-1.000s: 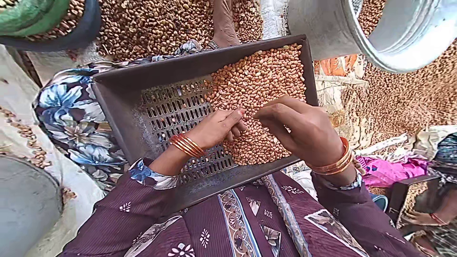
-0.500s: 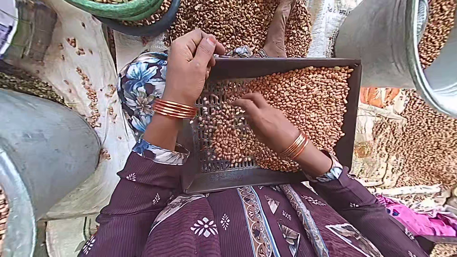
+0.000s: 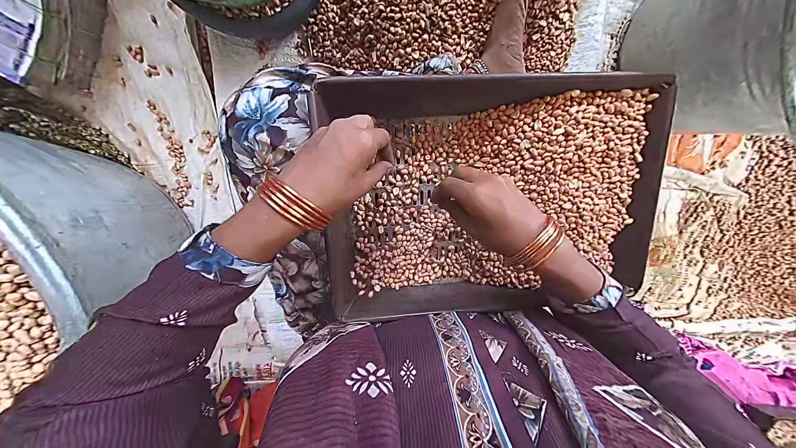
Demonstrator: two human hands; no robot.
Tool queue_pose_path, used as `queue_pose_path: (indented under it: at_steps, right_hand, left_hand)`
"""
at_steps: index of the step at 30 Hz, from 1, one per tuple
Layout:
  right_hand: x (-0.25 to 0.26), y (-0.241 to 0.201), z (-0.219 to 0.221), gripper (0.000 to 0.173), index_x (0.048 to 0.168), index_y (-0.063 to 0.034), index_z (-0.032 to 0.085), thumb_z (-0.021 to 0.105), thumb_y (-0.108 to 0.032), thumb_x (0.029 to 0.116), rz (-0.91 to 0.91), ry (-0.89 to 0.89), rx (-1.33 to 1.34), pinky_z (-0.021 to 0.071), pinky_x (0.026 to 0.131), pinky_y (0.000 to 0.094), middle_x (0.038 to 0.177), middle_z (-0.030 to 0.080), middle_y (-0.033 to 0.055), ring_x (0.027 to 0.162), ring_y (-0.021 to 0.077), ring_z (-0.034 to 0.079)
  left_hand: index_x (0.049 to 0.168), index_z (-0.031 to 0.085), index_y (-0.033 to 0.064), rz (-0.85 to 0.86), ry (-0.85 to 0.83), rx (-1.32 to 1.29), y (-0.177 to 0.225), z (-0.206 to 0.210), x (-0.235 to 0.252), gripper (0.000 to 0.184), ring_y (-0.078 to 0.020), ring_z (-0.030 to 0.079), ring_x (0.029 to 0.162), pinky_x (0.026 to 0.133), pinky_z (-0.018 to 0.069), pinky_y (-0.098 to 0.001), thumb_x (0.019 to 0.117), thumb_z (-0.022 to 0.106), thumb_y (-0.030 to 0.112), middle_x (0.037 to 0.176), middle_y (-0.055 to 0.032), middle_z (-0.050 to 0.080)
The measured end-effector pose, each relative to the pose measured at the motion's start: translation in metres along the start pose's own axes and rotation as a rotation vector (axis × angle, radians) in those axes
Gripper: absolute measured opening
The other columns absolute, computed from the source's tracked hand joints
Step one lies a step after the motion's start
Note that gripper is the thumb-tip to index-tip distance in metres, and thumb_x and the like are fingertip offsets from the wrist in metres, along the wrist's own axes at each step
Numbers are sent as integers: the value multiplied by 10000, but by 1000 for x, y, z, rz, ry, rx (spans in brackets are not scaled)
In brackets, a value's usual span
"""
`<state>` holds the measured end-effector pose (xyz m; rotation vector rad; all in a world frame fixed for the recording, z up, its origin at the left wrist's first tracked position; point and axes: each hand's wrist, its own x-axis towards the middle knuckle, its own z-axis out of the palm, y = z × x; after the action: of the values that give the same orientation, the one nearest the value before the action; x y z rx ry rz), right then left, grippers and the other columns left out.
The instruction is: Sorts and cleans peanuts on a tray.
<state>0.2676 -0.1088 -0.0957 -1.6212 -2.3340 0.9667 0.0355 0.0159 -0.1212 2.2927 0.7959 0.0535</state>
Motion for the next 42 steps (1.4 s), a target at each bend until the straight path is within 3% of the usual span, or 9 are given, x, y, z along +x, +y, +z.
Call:
queue_pose_path:
  at_steps: [10,19,22,24,27,30,32,35,42]
  right_hand:
    - [6,8,20,71,940,-54,738,708,-118,940,-42,-150,-32,575,633,427,915,677,125,783,283,698]
    - [8,-5,39,114,971,-5,675,629,-109,963,-85,-131,-272,558,563,428,953,639,165,815,341,690]
    - [8,-7,41,114,944,5,667,610,-94,945,-102,-110,-279,542,541,427,919,628,168,786,343,683]
    - [9,-10,41,118,930,-11,650,608,-120,911,-124,-95,-216,520,522,420,865,625,151,729,321,673]
    - [12,-19,47,109,985,-36,673,606,-98,924,-226,-74,-19,532,523,390,788,646,99,652,254,668]
    - [16,-28,63,125,973,-36,719,605,-75,938,-340,-100,43,596,722,362,895,705,111,864,252,718]
    - [15,-28,72,110,944,-20,714,616,-68,961,-366,-136,7,599,742,365,937,690,142,919,283,709]
    - [13,-29,78,97,941,-10,707,616,-41,957,-384,-131,-74,591,666,364,922,671,154,865,299,699]
    - [9,-41,81,144,948,36,721,577,38,940,-444,-39,-207,583,618,364,882,679,172,806,307,708]
  left_hand:
    - [1039,690,-4,171,-109,112,-10,15,2,187,-374,674,816,674,548,-522,1014,612,164,936,-183,622]
    - [1010,730,101,-57,-263,-185,1,-17,8,257,-135,617,837,774,493,-373,1073,502,204,891,-25,654]
    - [1024,711,133,-258,-375,-335,12,-31,7,323,-58,549,668,651,463,-272,1119,408,191,802,39,631]
    - [1023,711,143,-266,-370,-330,12,-32,7,326,-55,567,679,663,472,-274,1120,406,202,808,43,646]
    - [990,706,137,-189,-352,-239,10,-29,6,287,-93,580,774,725,459,-350,1103,467,249,854,18,635]
    - [939,693,115,-36,-389,-103,7,-23,4,227,-158,592,817,730,482,-386,1043,579,282,882,-26,601]
    - [982,703,76,40,-488,59,10,-20,0,180,-263,642,910,772,521,-458,1022,619,230,970,-97,626]
    - [978,682,36,68,-613,237,20,-14,-8,106,-355,670,929,729,543,-524,1004,627,123,1029,-154,635]
    - [878,664,-6,123,-681,346,36,10,-20,99,-347,663,857,630,526,-456,910,613,-85,992,-175,619]
